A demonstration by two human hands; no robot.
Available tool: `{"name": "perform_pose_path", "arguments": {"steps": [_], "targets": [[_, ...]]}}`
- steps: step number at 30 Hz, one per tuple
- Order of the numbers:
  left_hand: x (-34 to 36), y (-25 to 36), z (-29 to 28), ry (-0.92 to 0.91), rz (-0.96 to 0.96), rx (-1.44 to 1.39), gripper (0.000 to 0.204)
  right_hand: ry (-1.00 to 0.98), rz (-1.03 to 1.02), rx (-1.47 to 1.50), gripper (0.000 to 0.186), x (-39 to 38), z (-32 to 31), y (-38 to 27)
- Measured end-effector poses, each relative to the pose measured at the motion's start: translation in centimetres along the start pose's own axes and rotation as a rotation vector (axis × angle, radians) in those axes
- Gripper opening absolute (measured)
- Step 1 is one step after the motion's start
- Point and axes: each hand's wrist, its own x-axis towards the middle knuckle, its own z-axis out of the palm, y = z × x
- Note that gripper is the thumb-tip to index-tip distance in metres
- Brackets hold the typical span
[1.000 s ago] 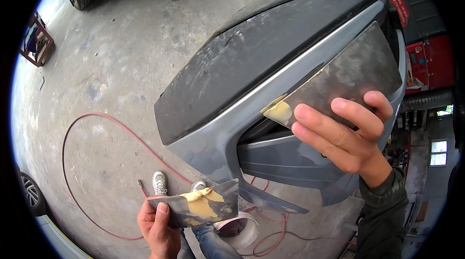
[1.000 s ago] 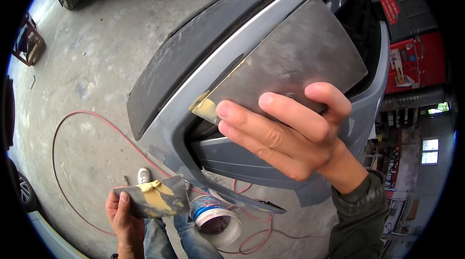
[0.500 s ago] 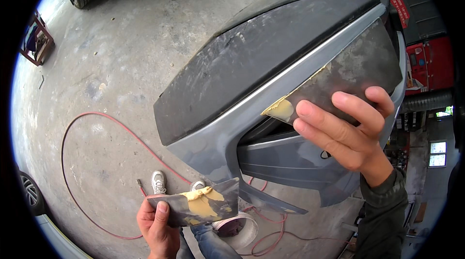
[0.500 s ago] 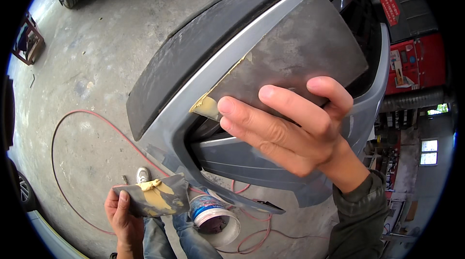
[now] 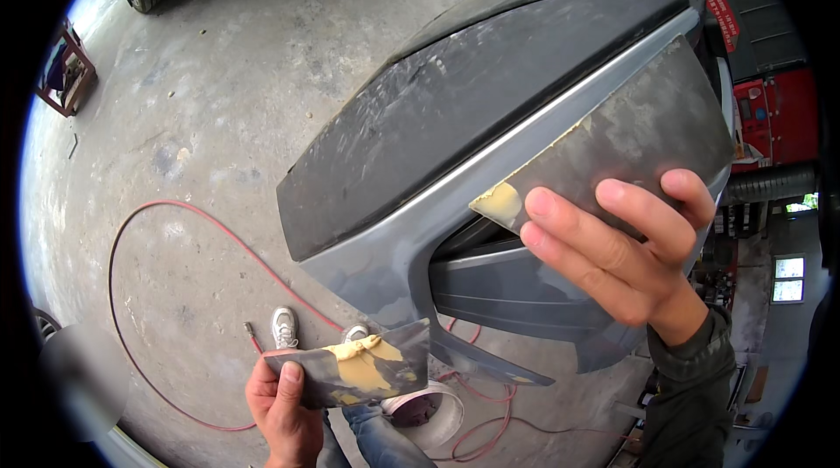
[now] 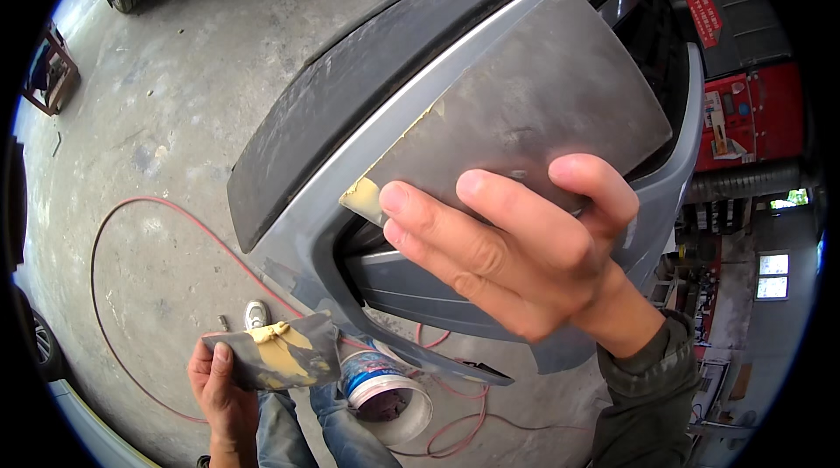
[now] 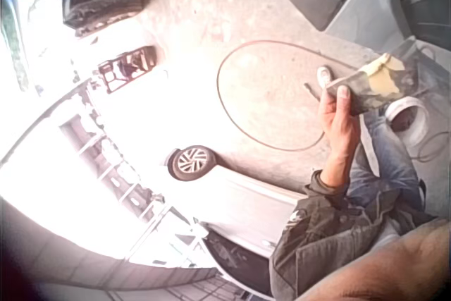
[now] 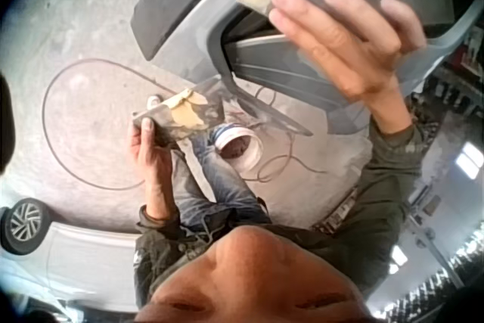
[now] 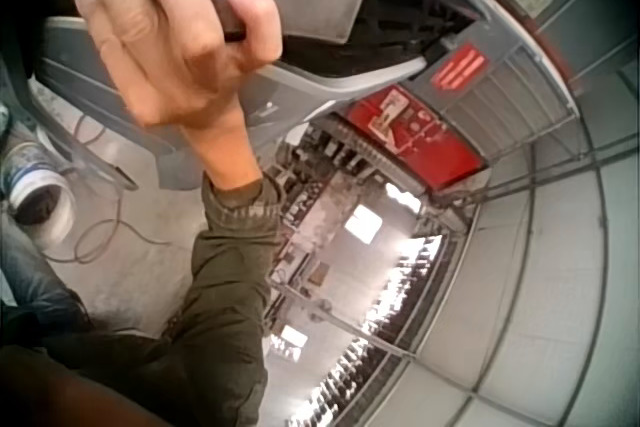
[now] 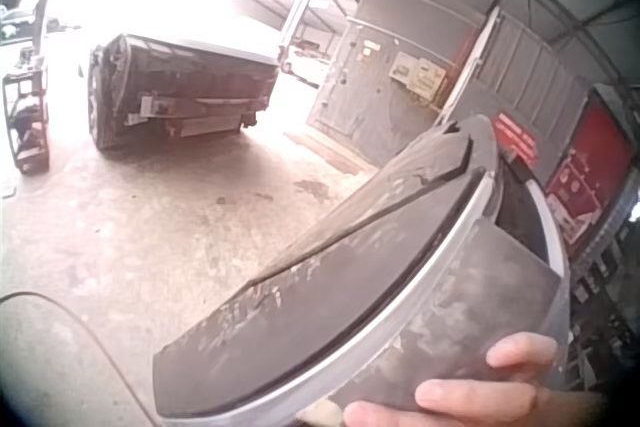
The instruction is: The person applies a yellow body filler to a detached gray car bumper using a metal putty knife. They spread the filler over damaged areas on the bumper's surface and edges, smoothing it out to fill imperfections. The person works on multiple sections of the bumper, occasionally scraping excess filler from the tool.
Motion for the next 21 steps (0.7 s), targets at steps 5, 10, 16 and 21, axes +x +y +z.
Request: {"name": "perform_pose_path", "arguments": {"steps": [5, 10, 16, 21], "targets": [[0.1, 0.0, 0.0, -0.011, -0.002, 0.005, 0.017, -0.014, -0.006, 0.003, 0.02, -0.8, 0.1, 0.3], [0.2, -0.1, -0.3, 0.013, -0.03, -0.016, 0.018, -0.062, -0.065, -0.055, 0.025, -1.0, -2.4, 0.3], [0.2, 0.6, -0.5, 0.015, -0.021, -0.006, 0.019, -0.069, -0.135, -0.112, 0.024, -0.4, -6.0, 0.4], [-0.1, 1.4, -0.8, -0.066, -0.004, 0.017, 0.019, -0.246, 0.16, 0.04, 0.018, 1.0, -11.5, -2.0]]}}
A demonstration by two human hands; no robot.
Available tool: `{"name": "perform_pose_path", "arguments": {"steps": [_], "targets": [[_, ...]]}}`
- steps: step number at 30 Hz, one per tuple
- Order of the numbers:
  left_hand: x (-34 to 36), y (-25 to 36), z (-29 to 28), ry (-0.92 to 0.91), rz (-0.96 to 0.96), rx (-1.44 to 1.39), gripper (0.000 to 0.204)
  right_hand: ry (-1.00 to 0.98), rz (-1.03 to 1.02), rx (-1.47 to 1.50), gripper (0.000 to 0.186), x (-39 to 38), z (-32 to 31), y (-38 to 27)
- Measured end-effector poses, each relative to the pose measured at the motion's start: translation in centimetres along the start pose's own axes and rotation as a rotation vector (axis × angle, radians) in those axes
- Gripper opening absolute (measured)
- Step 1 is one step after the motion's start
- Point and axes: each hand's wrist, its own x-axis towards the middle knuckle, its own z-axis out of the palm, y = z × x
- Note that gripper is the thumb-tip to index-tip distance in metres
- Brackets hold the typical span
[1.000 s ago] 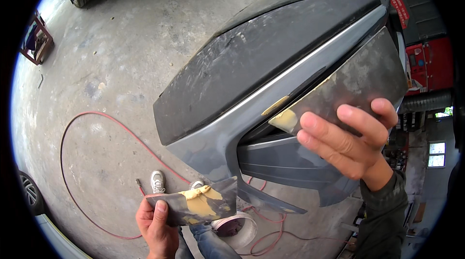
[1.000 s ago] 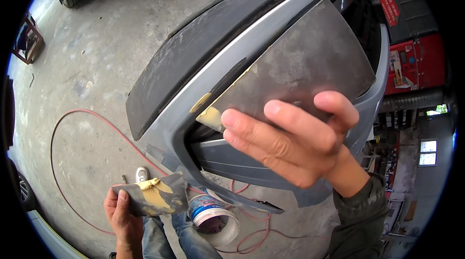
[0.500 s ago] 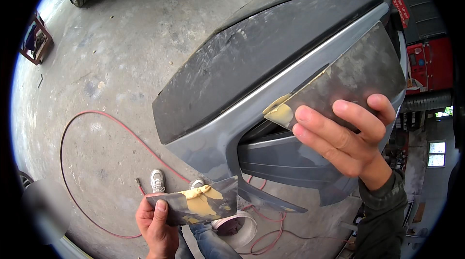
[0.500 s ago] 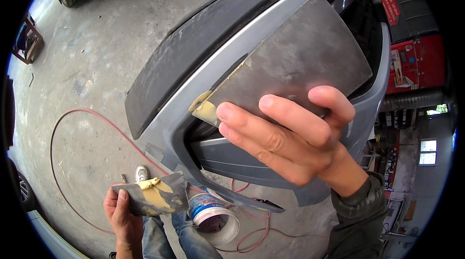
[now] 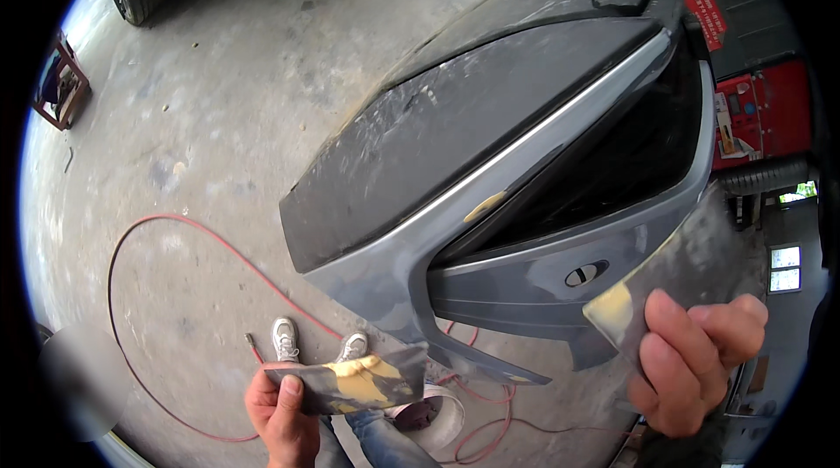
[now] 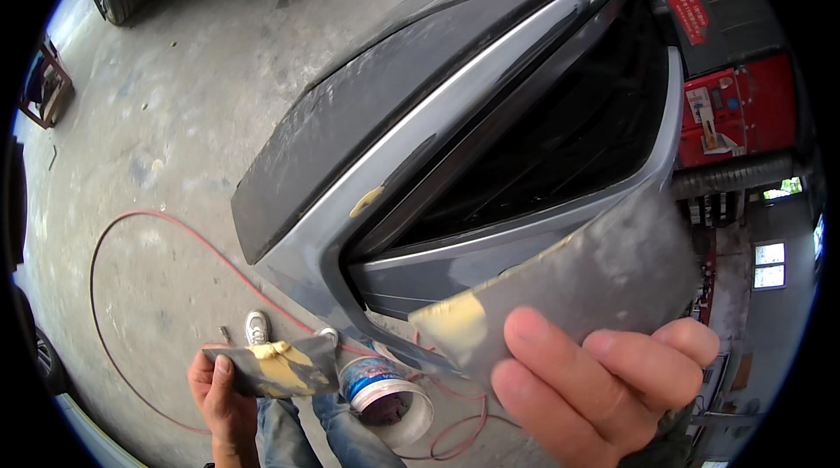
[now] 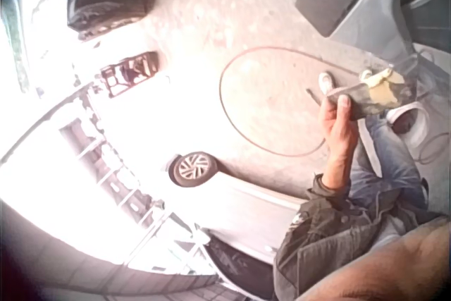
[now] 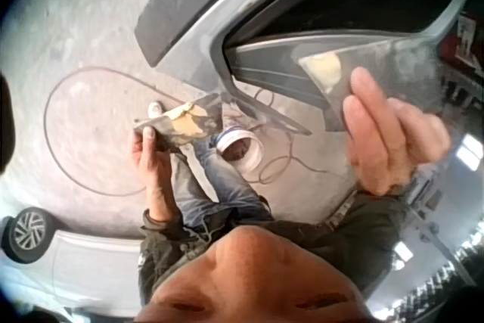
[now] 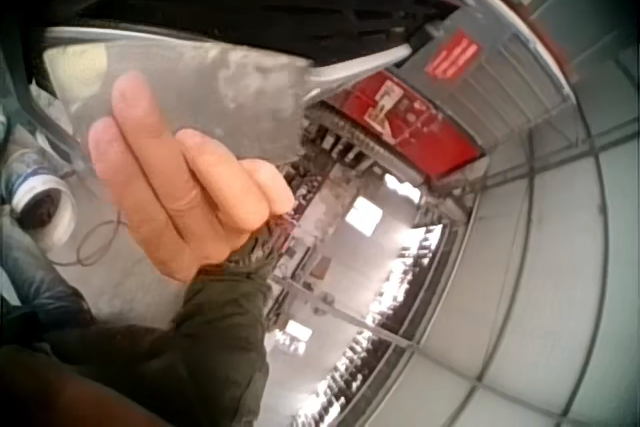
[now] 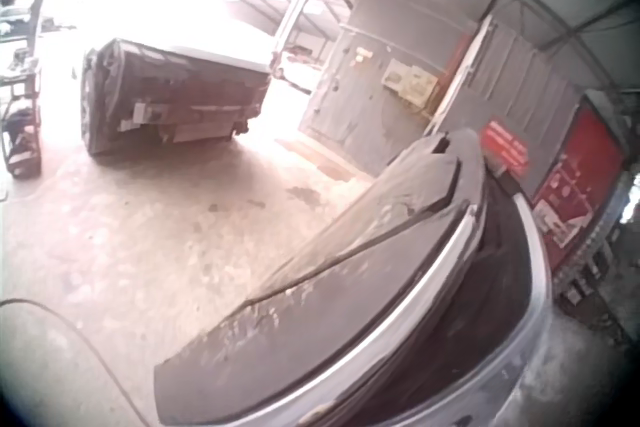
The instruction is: The person applies a yellow body filler to a detached gray car bumper using a metal putty knife. They spread the filler over damaged areas on the bumper's surface and edges, smoothing it out to fill imperfections. The person works on multiple sections of the bumper, occasionally scraping excess filler from the tool.
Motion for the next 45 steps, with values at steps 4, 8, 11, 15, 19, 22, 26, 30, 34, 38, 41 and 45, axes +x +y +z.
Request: {"name": "perform_pose_path", "arguments": {"steps": [4, 8, 11, 15, 19, 22, 26, 30, 34, 38, 41, 45], "targets": [[-0.7, 0.7, -0.7, -0.133, 0.01, 0.081, 0.02, -0.016, 0.256, 0.6, 0.021, 0.4, -0.4, -1.0], [-1.2, 2.1, 0.5, -0.293, -0.008, 0.142, 0.02, -0.278, 0.392, 1.388, 0.029, 1.1, 1.1, -1.6], [-0.4, 3.6, 1.4, -0.286, 0.003, 0.019, 0.019, -0.335, 0.313, 1.501, 0.034, -0.5, 3.4, -2.5], [1.0, 4.7, -0.6, -0.109, 0.145, -0.011, 0.018, -0.189, 0.461, 1.047, 0.02, 0.4, 4.1, -1.7], [0.4, 4.3, -1.7, -0.129, 0.064, 0.009, 0.02, 0.017, 0.871, 0.999, 0.011, 1.2, 4.8, -1.3], [0.4, 3.6, -2.3, -0.119, 0.034, 0.014, 0.02, 0.132, 0.892, 1.001, 0.01, 1.4, 6.0, -1.0], [0.8, 3.8, -2.1, -0.154, 0.009, 0.03, 0.019, 0.158, 0.936, 1.035, 0.01, 1.6, 6.9, -1.0], [0.9, 3.9, -1.8, -0.161, 0.011, 0.04, 0.019, 0.116, 0.938, 1.009, 0.009, 2.1, 7.7, -1.8], [1.0, 3.8, -1.9, -0.167, -0.006, 0.045, 0.02, -0.034, 0.734, 1.002, 0.007, 2.0, 8.3, -2.6], [1.1, 3.9, -2.0, -0.173, -0.015, 0.079, 0.021, -0.114, 0.671, 1.125, 0.009, 1.7, 7.5, -2.7], [1.2, 4.1, -1.4, -0.21, -0.055, 0.162, 0.021, -0.136, 0.479, 1.356, 0.012, 1.2, 7.2, -3.0], [1.9, 4.5, -0.2, -0.143, -0.022, -0.067, 0.019, -0.298, 0.264, 1.409, 0.017, -0.9, 7.3, -3.5]]}}
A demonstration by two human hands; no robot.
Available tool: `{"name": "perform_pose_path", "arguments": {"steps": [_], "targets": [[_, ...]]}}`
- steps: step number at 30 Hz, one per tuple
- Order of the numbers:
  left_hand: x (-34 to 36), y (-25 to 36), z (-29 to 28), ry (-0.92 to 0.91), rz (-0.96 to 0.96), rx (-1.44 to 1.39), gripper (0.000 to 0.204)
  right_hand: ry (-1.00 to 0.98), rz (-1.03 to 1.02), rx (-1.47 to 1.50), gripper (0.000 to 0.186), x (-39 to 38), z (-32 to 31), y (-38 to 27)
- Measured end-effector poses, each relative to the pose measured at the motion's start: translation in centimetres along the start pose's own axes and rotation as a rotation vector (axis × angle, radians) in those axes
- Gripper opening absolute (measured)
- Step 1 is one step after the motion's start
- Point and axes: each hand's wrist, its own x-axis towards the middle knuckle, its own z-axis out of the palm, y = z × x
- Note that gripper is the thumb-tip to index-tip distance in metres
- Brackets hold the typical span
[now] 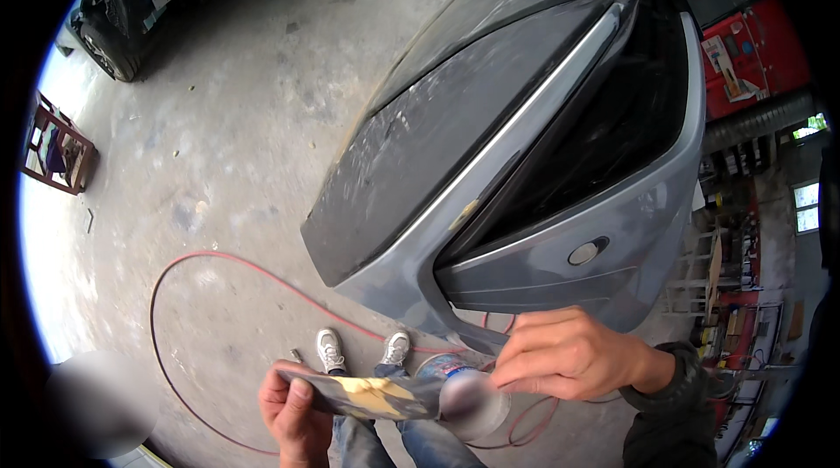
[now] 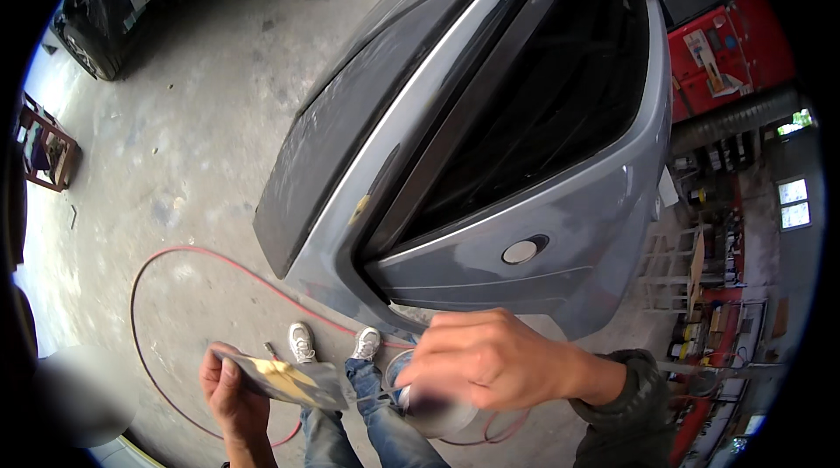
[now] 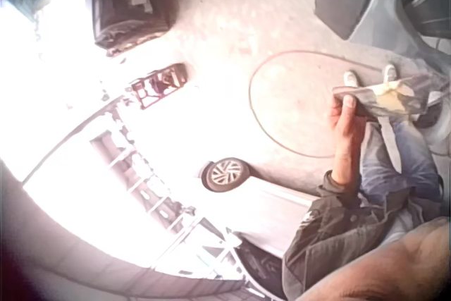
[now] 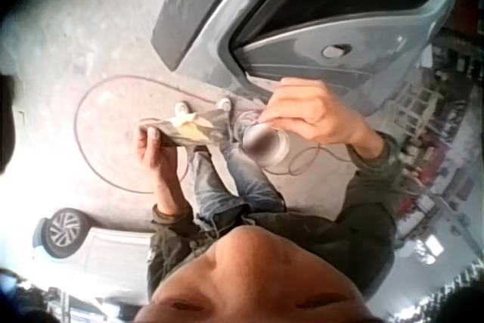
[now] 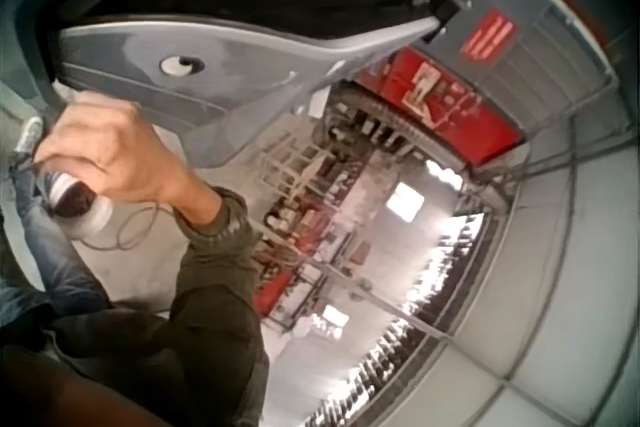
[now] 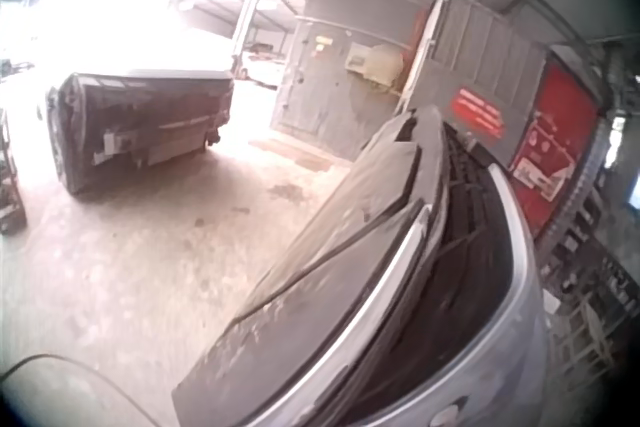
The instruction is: The person applies a yellow body filler to a detached gray car bumper using a metal putty knife. They spread the filler over damaged areas on the bumper's surface and edges, smoothing it out to fill imperfections. The person works on multiple sections of the bumper, occasionally scraping excess filler from the tool.
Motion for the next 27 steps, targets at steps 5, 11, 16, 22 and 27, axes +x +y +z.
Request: {"name": "perform_pose_path", "arguments": {"steps": [5, 11, 16, 22, 27], "targets": [[0.4, 0.2, -0.2, 0.002, 0.086, 0.107, 0.019, 0.261, 0.315, 0.214, 0.008, -2.4, 0.2, 0.0], [0.4, 0.5, 1.5, -0.013, 0.078, 0.131, 0.018, 0.515, 0.497, 0.796, 0.009, -4.9, 2.3, 1.0], [0.4, 0.8, 2.8, -0.053, 0.1, 0.235, 0.018, 0.69, 0.496, 0.812, 0.011, -6.0, 3.3, 1.0], [0.4, 0.2, 3.4, -0.078, 0.07, 0.299, 0.017, 0.868, 0.49, 0.587, 0.012, -7.6, 3.9, 1.1], [0.9, -0.3, 3.8, -0.093, 0.017, 0.3, 0.016, 0.941, 0.48, 0.466, 0.014, -7.6, 3.9, 0.4]]}}
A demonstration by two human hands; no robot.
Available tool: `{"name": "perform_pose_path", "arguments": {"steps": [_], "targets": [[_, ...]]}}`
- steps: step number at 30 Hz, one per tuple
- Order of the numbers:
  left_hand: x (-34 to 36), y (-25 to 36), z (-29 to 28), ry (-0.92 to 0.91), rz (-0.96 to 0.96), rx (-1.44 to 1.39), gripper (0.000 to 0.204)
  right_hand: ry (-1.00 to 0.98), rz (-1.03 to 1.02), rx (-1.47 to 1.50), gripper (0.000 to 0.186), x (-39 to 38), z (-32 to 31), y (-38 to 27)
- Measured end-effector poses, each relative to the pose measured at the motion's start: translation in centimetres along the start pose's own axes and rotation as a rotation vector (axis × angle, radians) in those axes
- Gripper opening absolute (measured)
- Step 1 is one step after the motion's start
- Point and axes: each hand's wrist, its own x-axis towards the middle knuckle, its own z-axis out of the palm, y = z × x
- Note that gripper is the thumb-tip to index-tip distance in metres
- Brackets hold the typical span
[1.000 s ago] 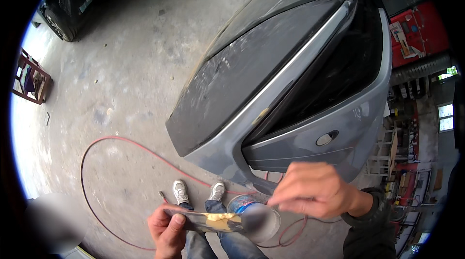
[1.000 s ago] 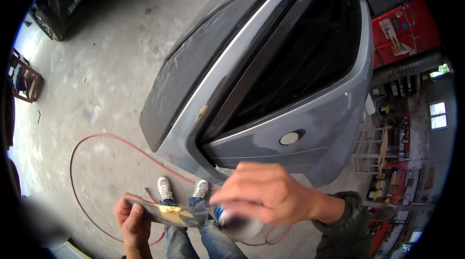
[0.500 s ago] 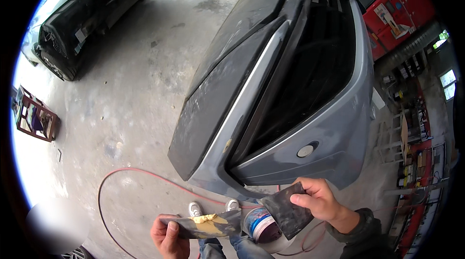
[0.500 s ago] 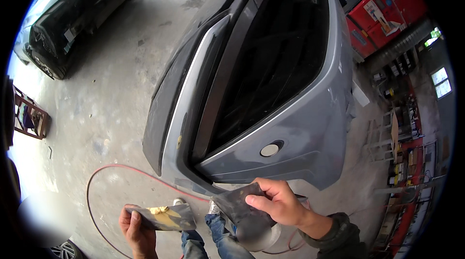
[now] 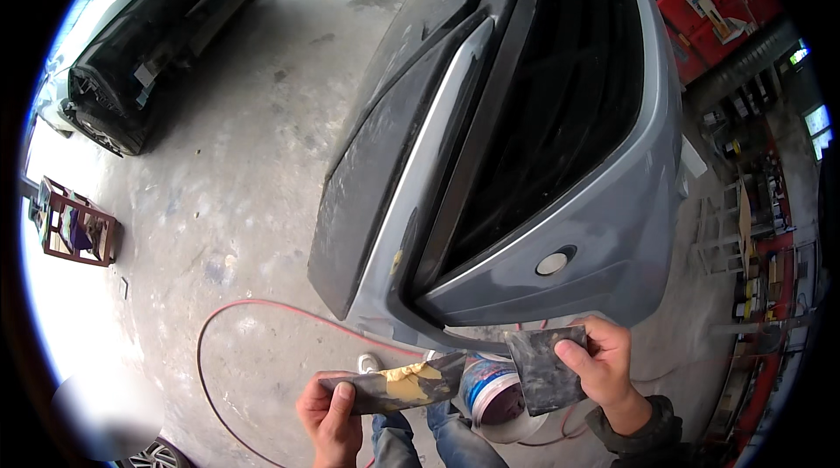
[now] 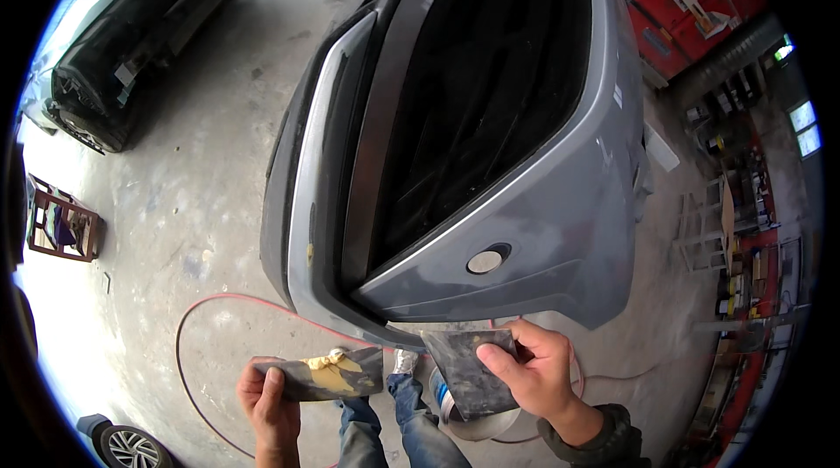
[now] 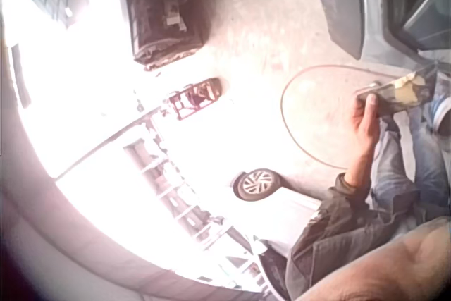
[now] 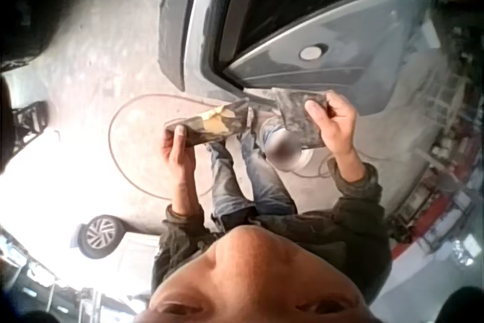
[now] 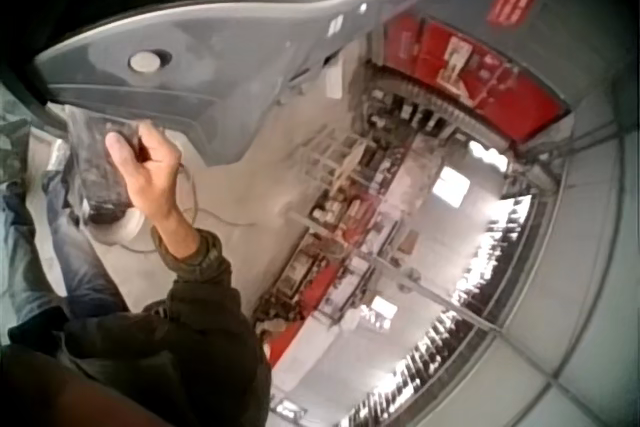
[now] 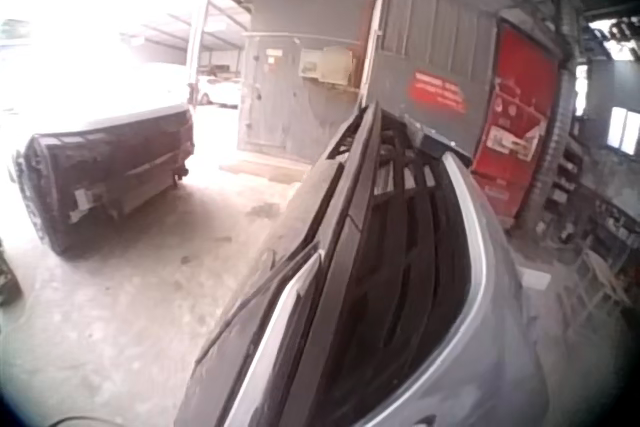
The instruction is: The person applies a yellow body filler to a detached gray car bumper using a metal putty knife. They spread the filler over damaged areas on the bumper's surface and edges, smoothing it out to fill imperfections. The person works on multiple sections of the bumper, occasionally scraping excess filler from the tool.
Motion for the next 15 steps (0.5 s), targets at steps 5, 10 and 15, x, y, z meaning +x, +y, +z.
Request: {"name": "perform_pose_path", "arguments": {"steps": [5, 10, 15], "targets": [[0.3, 0.2, 0.2, -0.005, -0.031, 0.004, 0.016, 0.007, 0.001, -0.001, 0.014, -0.4, -0.3, -0.1], [0.6, 1.2, 0.2, -0.024, -0.041, -0.004, 0.016, 0.102, 0.049, 0.184, 0.015, -0.4, 0.2, -0.9], [1.1, 2.0, 0.0, -0.046, -0.026, -0.014, 0.016, 0.084, 0.002, 0.033, 0.019, -0.3, -0.4, -2.4]]}}
